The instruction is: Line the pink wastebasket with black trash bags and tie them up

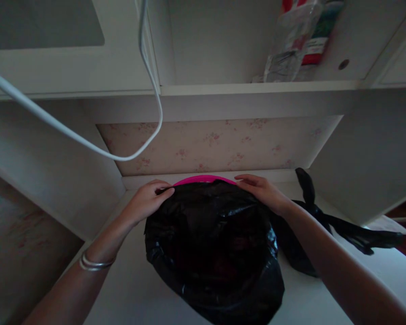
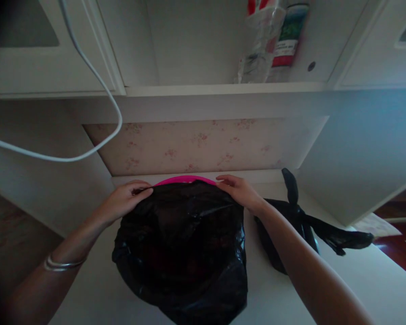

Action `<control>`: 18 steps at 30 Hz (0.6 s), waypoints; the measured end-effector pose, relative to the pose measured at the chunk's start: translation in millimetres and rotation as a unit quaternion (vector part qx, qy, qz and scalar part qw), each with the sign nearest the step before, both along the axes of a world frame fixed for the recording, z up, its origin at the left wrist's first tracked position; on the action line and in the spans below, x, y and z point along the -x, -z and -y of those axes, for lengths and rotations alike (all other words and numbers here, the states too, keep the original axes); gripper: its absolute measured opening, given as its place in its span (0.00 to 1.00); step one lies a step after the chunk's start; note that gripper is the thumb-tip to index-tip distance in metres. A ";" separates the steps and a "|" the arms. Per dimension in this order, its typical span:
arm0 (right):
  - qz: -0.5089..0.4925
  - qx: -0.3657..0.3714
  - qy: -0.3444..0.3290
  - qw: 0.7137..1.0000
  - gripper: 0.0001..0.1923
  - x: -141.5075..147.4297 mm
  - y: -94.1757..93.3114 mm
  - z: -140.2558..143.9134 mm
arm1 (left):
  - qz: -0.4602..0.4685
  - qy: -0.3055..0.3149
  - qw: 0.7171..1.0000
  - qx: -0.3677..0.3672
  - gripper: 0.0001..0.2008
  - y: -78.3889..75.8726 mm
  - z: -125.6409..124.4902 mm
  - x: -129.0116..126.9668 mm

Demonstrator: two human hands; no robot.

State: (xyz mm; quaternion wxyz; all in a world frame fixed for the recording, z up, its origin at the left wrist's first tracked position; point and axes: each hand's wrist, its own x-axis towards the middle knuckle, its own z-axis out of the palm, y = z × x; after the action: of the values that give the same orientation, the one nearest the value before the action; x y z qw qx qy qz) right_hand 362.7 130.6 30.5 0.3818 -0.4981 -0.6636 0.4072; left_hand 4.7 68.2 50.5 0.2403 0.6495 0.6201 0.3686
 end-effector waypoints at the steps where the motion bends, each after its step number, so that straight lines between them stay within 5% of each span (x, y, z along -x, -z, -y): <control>1: 0.006 -0.003 -0.003 1.000 0.25 1.7 3.5 -3.9 | 0.006 -0.005 1.000 0.006 0.19 2.1 -4.7 0.9; 9: 0.072 -0.040 0.047 0.995 0.29 2.6 2.0 -11.2 | 0.106 -0.055 0.991 0.051 0.20 10.2 -28.4 -5.1; 18: 0.046 -0.019 -0.037 0.998 0.25 3.3 6.5 -15.5 | 0.179 0.025 0.980 0.084 0.14 27.8 -75.7 -13.9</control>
State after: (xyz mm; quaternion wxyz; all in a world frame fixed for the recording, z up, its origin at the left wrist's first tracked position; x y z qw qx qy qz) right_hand 359.4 146.1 24.0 0.3451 -0.4839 -0.7060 0.3852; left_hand 18.6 143.9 22.8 0.4103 0.5658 0.5791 0.4196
